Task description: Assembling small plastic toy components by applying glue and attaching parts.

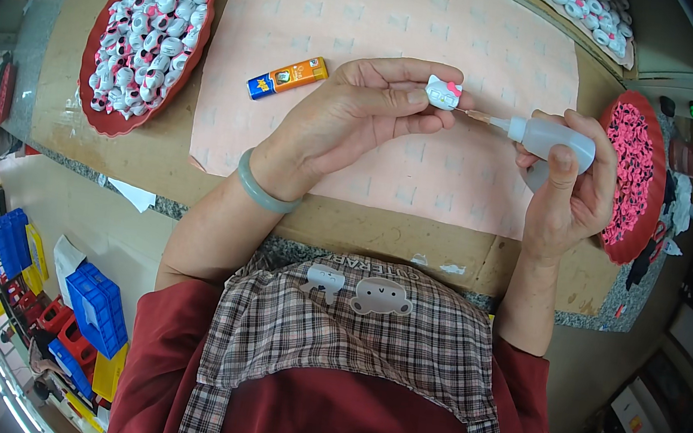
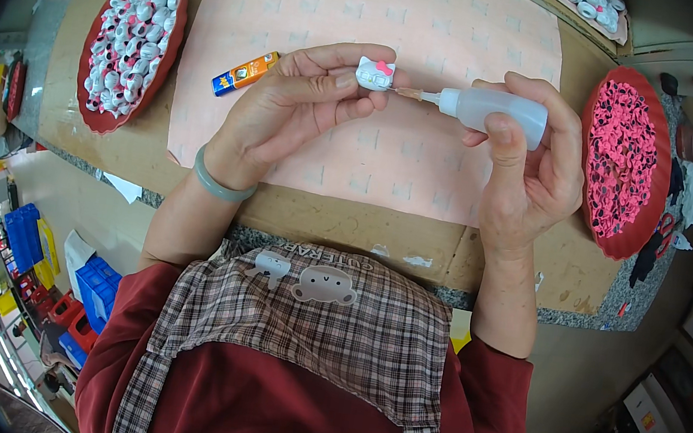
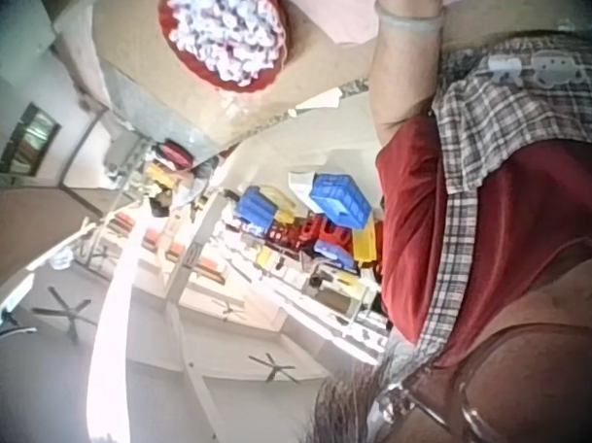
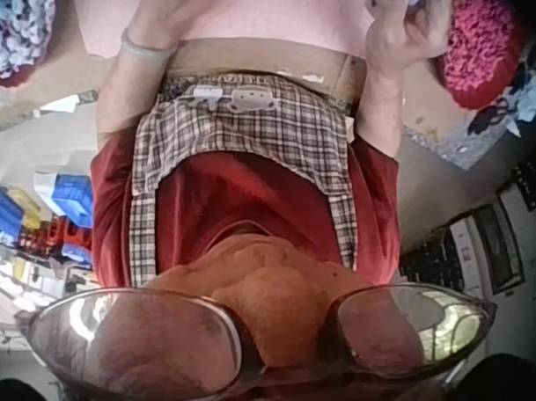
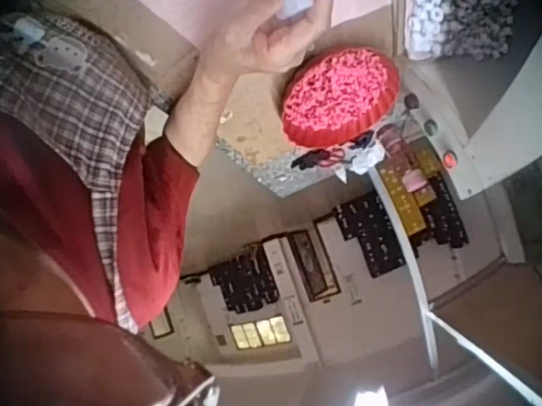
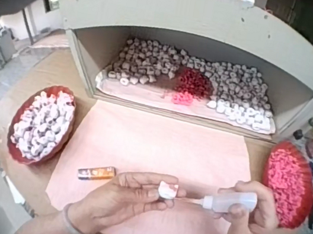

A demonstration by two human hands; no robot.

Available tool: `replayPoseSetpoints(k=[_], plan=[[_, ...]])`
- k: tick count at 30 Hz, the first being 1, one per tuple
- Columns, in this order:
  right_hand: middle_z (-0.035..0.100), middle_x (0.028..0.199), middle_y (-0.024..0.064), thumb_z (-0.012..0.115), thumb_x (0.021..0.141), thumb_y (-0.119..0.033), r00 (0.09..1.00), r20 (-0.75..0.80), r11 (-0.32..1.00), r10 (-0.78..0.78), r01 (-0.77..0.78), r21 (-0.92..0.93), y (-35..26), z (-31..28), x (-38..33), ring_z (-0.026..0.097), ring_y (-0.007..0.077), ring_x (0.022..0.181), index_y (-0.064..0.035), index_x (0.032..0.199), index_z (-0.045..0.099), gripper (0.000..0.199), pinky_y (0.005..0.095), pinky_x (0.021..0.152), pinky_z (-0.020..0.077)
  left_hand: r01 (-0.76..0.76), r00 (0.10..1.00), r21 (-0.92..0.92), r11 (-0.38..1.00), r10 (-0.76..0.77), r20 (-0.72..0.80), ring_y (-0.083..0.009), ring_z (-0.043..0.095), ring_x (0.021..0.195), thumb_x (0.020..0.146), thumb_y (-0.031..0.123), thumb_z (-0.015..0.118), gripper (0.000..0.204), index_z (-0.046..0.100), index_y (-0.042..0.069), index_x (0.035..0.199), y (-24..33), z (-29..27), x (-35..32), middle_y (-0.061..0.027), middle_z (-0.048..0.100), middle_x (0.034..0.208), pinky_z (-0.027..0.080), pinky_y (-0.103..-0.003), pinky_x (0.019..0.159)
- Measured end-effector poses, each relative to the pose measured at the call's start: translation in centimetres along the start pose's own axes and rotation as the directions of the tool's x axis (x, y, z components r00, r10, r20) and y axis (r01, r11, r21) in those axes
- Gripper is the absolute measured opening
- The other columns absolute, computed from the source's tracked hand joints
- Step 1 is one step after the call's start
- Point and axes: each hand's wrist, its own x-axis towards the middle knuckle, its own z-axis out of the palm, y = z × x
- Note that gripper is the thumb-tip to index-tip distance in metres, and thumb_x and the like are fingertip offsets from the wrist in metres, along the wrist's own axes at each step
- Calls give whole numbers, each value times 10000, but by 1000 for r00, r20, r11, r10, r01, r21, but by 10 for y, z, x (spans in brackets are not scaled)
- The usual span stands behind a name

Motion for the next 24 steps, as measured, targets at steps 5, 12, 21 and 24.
replayPoseSetpoints(k=[5, 12, 21, 24], plan=[[626, 869, 205, 559, 910, -185, 999, -1, 999, 32, -32, 24, 1, 0, 0, 551, 156, 618, 56, 1108, 493, 319, 257, 578, 465, 9, 1000, 5, 1000, -9, 5, -192, 614, 965, 895, 35, 505, 341, 489, -58, 1223, -1, 0, 0, -250, 553, 1161, 499, -266, 882], [624, 863, 203, 567, 907, -207, 999, -7, 999, 39, -38, 35, 5, 1, 2, 544, 153, 615, 55, 1105, 493, 336, 256, 574, 458, 14, 1000, 14, 1000, -14, 6, -199, 617, 964, 901, 47, 498, 314, 515, -65, 1194, 0, 0, 2, -212, 596, 1110, 492, -268, 881], [606, 879, 124, 587, 883, -144, 964, -77, 922, 255, -218, 319, 5, -6, 13, 537, 139, 639, 12, 1118, 498, 296, 243, 577, 445, -7, 1000, -56, 998, 8, 10, -186, 607, 956, 895, 23, 493, 340, 484, -60, 1224, 4, -2, 1, -252, 551, 1161, 500, -258, 874], [588, 869, 88, 597, 863, -94, 940, -35, 845, 339, -288, 451, 4, -2, 23, 537, 133, 658, -6, 1093, 503, 264, 239, 589, 441, -11, 1000, -62, 998, 9, -26, -179, 604, 956, 892, 23, 497, 340, 487, -55, 1223, 3, -1, -2, -238, 561, 1152, 498, -255, 870]])
